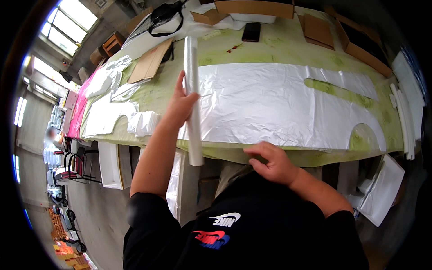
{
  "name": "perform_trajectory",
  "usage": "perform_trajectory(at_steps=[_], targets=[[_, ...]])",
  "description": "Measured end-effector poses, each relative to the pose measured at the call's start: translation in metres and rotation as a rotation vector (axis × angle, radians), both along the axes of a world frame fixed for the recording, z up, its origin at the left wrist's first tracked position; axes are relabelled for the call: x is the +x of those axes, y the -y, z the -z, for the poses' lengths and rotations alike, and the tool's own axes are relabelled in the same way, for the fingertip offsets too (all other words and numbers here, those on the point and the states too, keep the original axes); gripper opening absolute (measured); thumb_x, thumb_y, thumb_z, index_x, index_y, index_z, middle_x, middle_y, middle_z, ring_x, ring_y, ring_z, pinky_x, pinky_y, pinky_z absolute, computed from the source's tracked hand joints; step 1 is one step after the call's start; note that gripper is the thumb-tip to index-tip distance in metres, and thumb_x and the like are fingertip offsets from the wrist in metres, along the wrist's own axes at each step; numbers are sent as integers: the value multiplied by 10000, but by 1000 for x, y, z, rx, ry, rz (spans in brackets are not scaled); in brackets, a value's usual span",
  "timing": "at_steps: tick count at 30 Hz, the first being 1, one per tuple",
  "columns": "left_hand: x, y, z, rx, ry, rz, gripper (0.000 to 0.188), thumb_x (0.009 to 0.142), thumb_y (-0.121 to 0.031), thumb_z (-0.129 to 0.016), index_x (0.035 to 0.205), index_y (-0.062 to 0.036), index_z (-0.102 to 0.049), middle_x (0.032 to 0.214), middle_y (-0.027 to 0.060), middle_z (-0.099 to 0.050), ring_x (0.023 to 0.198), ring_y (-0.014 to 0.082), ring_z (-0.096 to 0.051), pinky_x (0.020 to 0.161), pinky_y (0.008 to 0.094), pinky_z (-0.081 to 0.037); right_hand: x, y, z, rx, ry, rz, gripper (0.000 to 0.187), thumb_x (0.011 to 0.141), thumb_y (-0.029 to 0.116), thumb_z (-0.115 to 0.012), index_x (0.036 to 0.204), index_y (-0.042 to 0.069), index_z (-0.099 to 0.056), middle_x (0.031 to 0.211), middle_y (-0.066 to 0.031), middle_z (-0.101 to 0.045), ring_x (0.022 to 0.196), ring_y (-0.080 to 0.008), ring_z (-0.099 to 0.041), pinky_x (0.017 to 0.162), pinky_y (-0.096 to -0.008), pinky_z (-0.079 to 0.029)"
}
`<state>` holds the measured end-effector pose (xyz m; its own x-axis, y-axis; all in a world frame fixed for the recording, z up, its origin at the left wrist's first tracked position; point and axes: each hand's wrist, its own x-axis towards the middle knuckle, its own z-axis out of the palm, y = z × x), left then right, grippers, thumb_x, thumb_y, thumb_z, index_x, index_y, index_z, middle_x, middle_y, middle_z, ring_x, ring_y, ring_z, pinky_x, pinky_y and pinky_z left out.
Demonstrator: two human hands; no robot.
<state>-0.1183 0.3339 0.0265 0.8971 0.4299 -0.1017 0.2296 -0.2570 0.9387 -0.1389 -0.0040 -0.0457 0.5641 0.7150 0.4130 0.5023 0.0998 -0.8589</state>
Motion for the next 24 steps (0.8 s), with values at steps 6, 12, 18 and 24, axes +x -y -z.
perform_trajectory(at_steps=[6, 12, 18, 24], targets=[[31, 114, 28, -690, 253, 75, 1024, 792, 5, -538, 1645, -314, -72, 1371, 147, -465, 894, 227, -594, 729, 404, -568, -3, -4, -28, -88, -228, 19, 810, 893, 194, -754, 1596, 189, -354, 1512, -217, -375, 1230, -352, -555, 1001, -419, -504], [46, 175, 39, -631, 232, 49, 1107, 799, -44, -579, 1654, -317, 69, 1468, 177, -389, 1012, 258, -602, 771, 403, -577, 0, 19, -20, -142, -399, 220, 845, 891, 186, -733, 1610, 109, -297, 1499, -246, -486, 1367, -376, -507, 1128, -414, -423], [86, 185, 70, 545, 132, 280, 538, 895, -263, -630, 1415, -127, -624, 1660, 264, -230, 1558, 480, -93, 1242, 523, -218, 3, 54, -31, -320, -395, 293, 814, 892, 186, -695, 1608, 127, -313, 1521, -243, -483, 1365, -369, -521, 1122, -406, -432], [166, 135, 78, 70, 124, 310, 456, 978, -322, -639, 1423, -228, -631, 1453, 108, -596, 1333, 293, -527, 1097, 364, -410, 2, 83, -47, -446, -524, 282, 805, 875, 191, -685, 1601, 197, -337, 1454, -245, -553, 1288, -383, -585, 1083, -415, -466]])
